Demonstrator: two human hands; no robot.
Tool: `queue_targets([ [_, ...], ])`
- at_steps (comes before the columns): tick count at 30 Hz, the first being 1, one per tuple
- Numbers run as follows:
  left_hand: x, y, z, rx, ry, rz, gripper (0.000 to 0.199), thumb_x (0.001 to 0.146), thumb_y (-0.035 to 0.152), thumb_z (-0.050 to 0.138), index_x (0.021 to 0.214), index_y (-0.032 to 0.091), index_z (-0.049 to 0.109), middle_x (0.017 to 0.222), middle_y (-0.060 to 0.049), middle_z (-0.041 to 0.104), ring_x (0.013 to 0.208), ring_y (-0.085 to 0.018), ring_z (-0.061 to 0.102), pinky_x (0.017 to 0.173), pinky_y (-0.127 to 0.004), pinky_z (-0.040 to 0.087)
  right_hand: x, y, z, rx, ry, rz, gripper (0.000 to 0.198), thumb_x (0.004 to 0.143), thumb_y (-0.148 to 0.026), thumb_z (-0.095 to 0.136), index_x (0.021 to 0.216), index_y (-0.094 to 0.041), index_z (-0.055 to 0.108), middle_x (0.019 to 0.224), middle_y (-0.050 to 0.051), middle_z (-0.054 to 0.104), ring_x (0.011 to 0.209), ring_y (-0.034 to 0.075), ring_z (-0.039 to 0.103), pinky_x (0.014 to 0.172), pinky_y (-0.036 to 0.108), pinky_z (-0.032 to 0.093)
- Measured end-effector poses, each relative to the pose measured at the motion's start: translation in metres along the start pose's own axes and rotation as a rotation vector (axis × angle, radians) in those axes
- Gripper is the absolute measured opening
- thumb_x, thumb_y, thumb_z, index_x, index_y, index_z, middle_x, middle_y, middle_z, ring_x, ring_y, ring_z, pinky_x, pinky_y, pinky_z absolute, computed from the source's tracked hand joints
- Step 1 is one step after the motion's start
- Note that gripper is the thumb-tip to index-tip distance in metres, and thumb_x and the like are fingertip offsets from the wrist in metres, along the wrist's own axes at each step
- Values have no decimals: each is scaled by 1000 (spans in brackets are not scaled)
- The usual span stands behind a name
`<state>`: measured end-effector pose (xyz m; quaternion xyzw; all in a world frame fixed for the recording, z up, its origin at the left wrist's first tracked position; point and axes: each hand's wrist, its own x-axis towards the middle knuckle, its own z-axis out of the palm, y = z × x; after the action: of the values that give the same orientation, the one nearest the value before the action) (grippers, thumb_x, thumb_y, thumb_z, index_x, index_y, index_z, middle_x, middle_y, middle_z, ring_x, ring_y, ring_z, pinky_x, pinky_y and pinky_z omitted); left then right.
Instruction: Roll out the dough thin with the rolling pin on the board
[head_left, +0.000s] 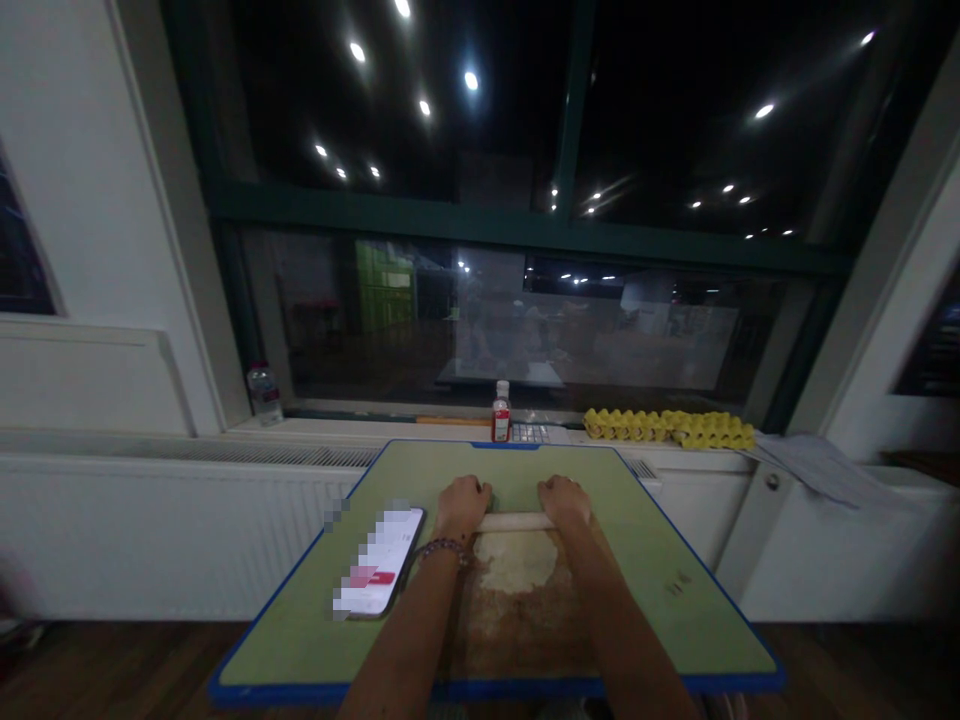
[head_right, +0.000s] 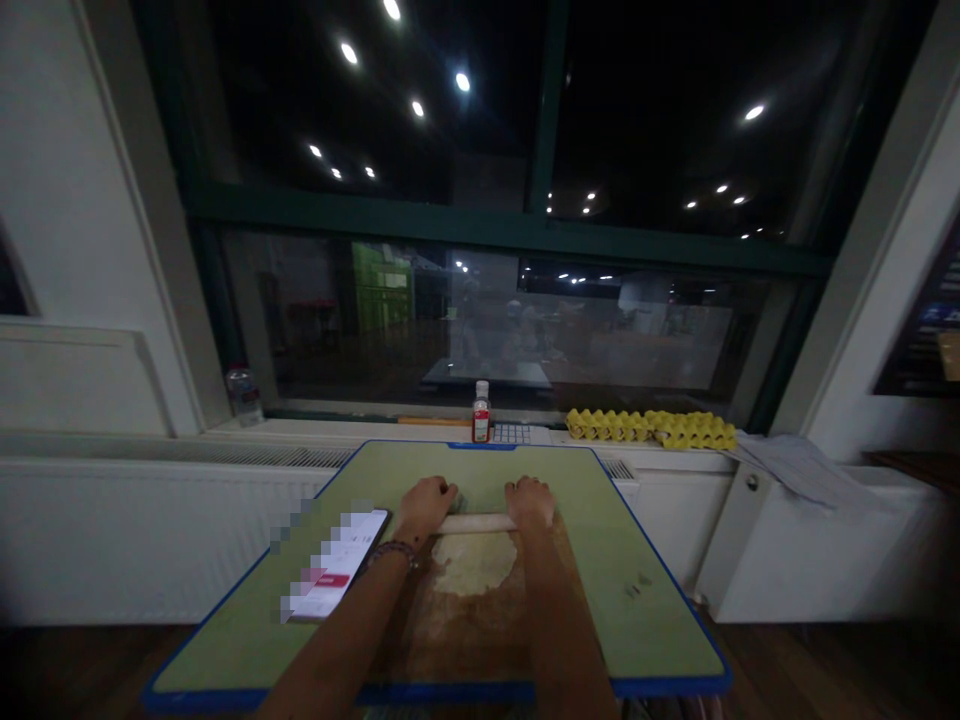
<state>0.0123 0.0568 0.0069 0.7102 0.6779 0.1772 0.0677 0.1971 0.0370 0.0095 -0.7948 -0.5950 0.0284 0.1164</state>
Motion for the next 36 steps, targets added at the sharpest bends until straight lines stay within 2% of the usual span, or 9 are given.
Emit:
queue_targets([
  [22,-2,1,-2,-2,3,-1,39,95,38,43,101,14,73,106,-15,74,100,-27,69,79,-30,47,3,1,3,30,7,20,41,96,-34,38,111,-17,72,117,14,69,111,26,64,89,34,48],
  [36,1,-1,1,-18,4,9,38,94,39,44,99,15,74,102,-14,74,97,-26,70,76,-30,47,2,2,3,-3,20,13,42,96,-34,37,113,-17,71,116,16,69,109,25,65,86,31,48],
])
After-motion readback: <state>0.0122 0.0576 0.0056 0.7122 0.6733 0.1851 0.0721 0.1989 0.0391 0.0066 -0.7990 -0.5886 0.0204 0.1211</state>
